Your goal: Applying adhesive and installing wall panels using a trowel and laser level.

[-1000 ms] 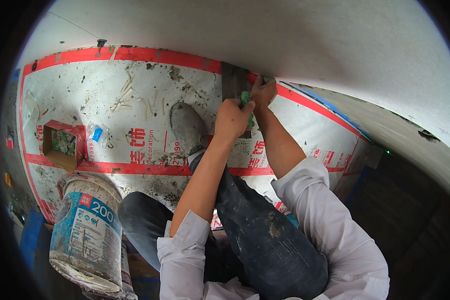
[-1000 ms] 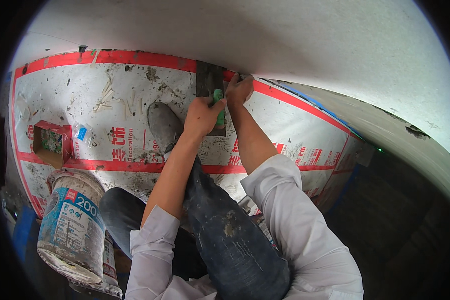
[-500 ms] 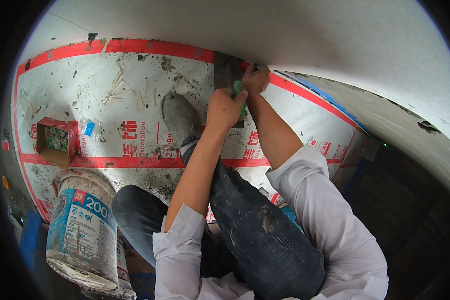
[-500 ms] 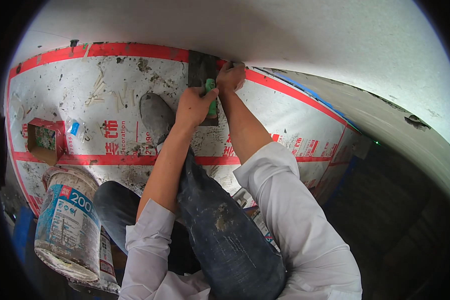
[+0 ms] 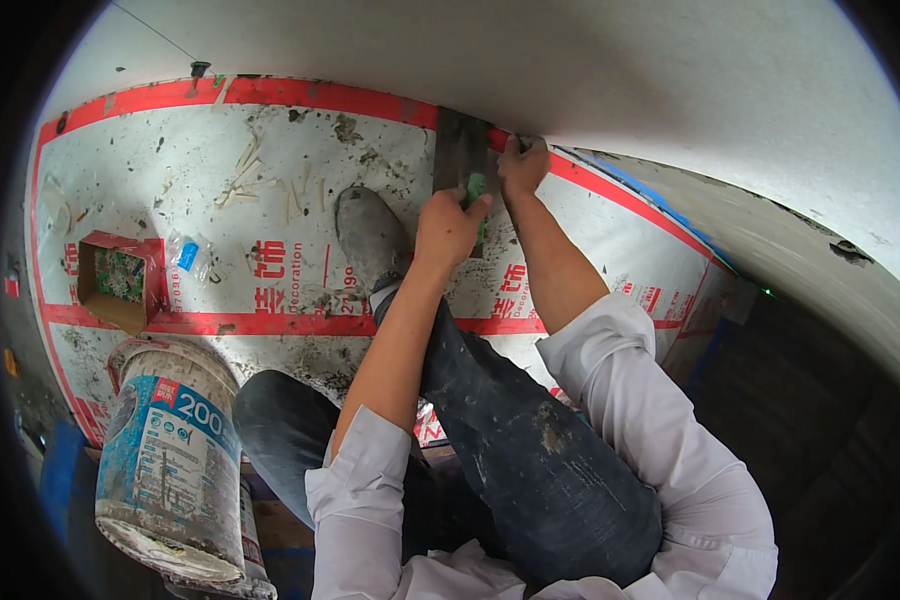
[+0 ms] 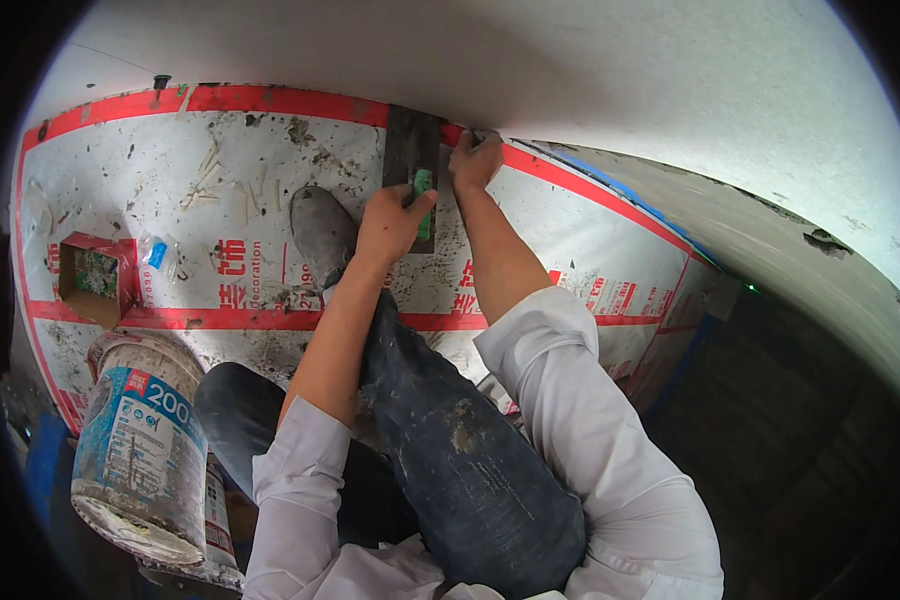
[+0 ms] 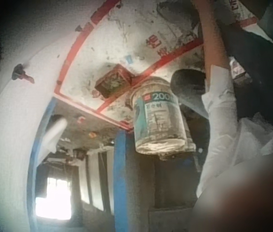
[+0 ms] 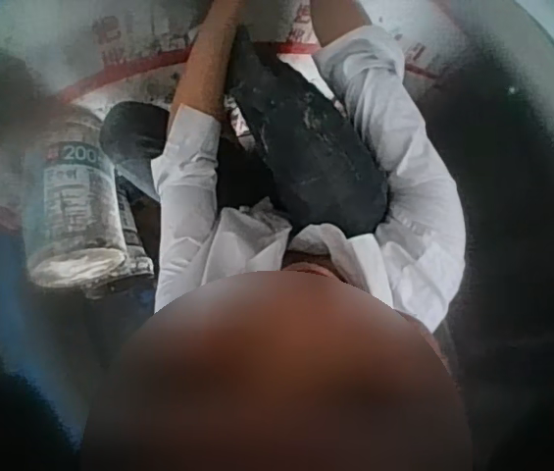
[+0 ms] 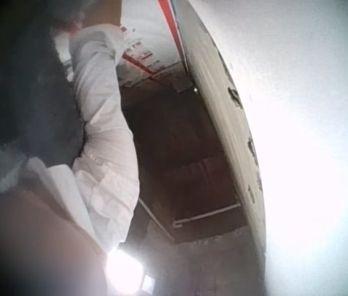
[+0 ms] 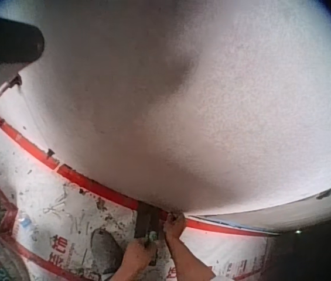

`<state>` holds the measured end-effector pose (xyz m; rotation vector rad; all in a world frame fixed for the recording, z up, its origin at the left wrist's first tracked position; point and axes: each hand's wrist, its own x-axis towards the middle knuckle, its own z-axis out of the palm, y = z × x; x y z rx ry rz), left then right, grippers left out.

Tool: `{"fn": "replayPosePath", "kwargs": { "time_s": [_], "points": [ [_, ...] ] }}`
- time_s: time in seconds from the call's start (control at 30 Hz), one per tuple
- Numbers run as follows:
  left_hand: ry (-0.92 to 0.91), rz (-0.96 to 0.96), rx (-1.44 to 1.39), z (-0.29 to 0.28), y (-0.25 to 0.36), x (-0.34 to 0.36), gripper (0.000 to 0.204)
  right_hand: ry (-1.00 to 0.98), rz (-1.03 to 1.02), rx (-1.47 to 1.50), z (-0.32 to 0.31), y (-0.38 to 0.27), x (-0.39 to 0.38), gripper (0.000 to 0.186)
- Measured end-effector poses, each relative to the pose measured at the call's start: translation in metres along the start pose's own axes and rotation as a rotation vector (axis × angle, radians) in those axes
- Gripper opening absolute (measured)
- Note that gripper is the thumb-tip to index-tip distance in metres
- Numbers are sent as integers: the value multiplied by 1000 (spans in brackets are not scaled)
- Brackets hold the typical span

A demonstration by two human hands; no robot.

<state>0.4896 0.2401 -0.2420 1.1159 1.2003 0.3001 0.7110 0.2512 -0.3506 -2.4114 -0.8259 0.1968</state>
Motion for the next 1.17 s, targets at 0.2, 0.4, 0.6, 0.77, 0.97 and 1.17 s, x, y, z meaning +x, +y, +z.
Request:
{"fn": "replayPosePath", "kwargs": {
  "time_s": [0.2, 0.4, 0.6, 0.77, 0.97, 1.17],
  "points": [
    [1, 41, 57, 2, 1, 11, 50, 14, 1, 31, -2, -1, 3, 24],
    [-15, -3, 86, 5, -1, 12, 50, -23, 60, 62, -13, -6, -3, 24],
    [28, 44, -2, 7, -6, 4, 50, 15, -124, -31, -13, 3, -4, 26],
    [46, 46, 60, 7, 0, 2, 49, 59, -132, -56, -9, -2, -2, 29],
    [40, 9, 55, 7, -7, 1, 51, 49, -168, -77, -5, 0, -3, 28],
    [42, 16, 91, 16, -7, 2, 44, -3, -118, 4, -8, 0, 4, 32]
  ]
}}
